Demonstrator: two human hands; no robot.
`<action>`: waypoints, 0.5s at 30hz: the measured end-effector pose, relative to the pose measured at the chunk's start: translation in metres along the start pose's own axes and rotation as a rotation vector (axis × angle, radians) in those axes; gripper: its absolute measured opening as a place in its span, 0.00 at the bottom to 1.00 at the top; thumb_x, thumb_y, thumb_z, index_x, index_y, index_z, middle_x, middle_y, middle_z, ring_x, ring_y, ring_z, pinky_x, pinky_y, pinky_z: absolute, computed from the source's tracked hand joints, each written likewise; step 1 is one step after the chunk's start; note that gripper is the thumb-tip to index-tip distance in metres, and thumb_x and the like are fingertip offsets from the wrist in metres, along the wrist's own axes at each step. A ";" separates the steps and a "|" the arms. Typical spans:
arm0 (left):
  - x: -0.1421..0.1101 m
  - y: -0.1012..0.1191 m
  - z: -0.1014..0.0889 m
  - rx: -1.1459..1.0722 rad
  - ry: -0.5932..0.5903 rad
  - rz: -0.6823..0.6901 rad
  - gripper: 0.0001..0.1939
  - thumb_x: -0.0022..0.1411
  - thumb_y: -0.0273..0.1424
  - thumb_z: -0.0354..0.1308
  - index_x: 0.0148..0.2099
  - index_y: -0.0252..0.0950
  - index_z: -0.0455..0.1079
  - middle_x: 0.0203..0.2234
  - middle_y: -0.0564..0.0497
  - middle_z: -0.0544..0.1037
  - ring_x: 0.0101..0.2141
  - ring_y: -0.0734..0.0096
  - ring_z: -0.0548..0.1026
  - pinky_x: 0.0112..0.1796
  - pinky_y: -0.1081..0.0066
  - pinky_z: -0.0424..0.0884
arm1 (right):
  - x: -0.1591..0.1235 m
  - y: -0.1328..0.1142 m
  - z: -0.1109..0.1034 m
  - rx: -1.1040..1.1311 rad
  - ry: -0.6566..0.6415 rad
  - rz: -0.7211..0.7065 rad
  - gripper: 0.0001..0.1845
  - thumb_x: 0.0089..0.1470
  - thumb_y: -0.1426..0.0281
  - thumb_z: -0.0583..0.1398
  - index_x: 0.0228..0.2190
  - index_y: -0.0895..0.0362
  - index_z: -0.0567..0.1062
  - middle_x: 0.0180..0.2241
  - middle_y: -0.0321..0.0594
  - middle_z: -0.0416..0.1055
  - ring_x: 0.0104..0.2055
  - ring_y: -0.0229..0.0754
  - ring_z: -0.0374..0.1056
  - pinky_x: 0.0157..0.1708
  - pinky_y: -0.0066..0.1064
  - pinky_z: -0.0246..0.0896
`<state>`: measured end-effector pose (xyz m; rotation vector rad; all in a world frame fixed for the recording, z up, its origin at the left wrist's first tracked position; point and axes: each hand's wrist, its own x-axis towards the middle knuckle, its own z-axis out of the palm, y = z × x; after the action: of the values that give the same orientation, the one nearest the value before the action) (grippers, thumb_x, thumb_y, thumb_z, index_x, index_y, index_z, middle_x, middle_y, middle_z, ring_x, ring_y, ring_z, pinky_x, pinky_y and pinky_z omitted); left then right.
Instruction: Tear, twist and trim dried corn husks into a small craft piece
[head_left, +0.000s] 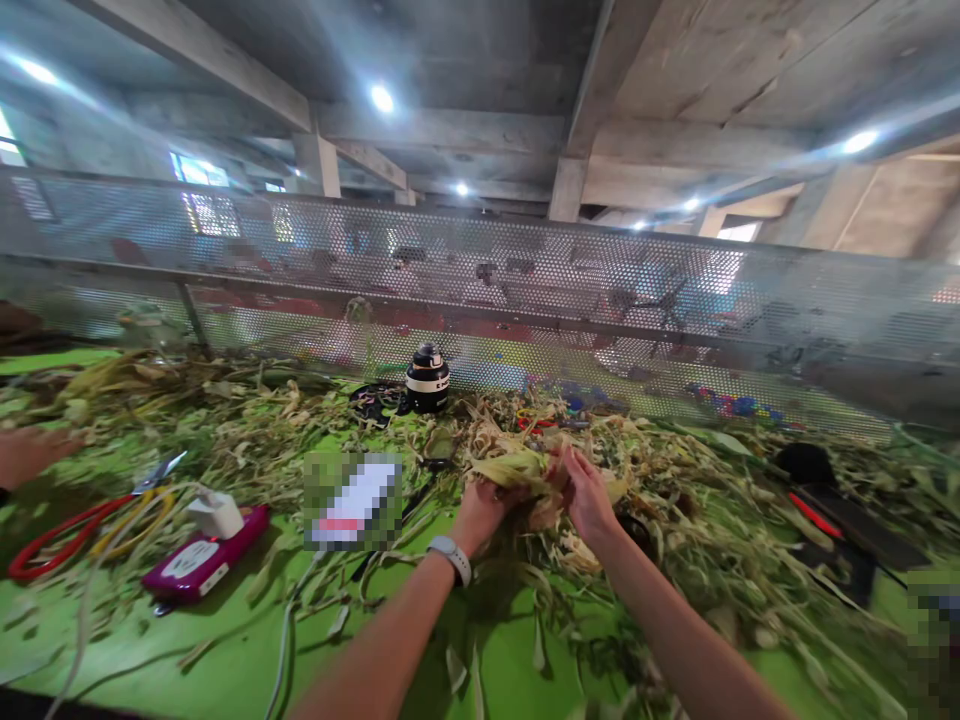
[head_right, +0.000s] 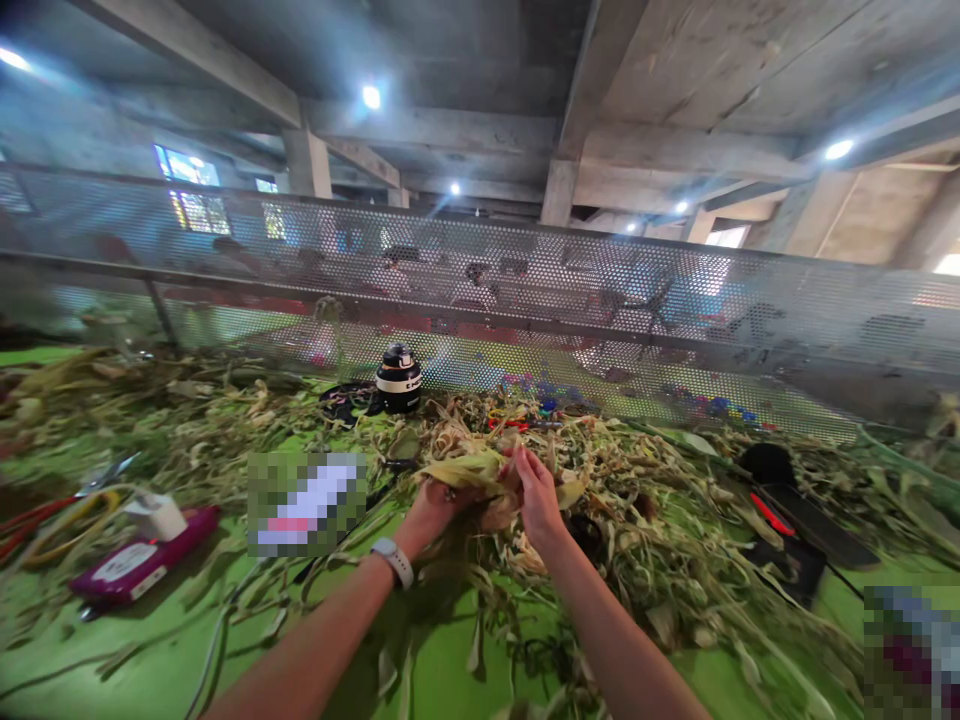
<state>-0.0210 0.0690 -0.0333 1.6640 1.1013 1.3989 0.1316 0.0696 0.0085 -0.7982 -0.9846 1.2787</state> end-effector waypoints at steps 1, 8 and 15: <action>0.000 0.000 0.000 -0.008 -0.003 -0.001 0.16 0.51 0.35 0.60 0.43 0.37 0.72 0.43 0.45 0.77 0.45 0.60 0.72 0.49 0.62 0.64 | -0.001 0.001 -0.001 -0.030 -0.014 0.004 0.20 0.40 0.52 0.64 0.27 0.56 0.74 0.18 0.32 0.68 0.21 0.34 0.62 0.23 0.26 0.59; 0.003 0.004 -0.004 -0.028 0.088 -0.071 0.08 0.50 0.35 0.59 0.32 0.37 0.74 0.33 0.45 0.79 0.39 0.58 0.75 0.45 0.60 0.67 | -0.005 0.009 -0.010 -0.259 -0.139 -0.010 0.25 0.43 0.47 0.59 0.19 0.57 0.69 0.10 0.27 0.54 0.14 0.31 0.48 0.16 0.25 0.44; 0.005 0.001 -0.006 -0.086 0.137 -0.148 0.08 0.47 0.36 0.61 0.30 0.38 0.75 0.33 0.45 0.80 0.40 0.55 0.74 0.47 0.58 0.64 | -0.001 0.006 -0.019 -0.424 -0.236 0.040 0.26 0.41 0.45 0.58 0.15 0.57 0.67 0.08 0.25 0.48 0.13 0.29 0.41 0.15 0.25 0.33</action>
<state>-0.0262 0.0728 -0.0294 1.4138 1.1984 1.4599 0.1464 0.0701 -0.0048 -1.0080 -1.4669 1.2333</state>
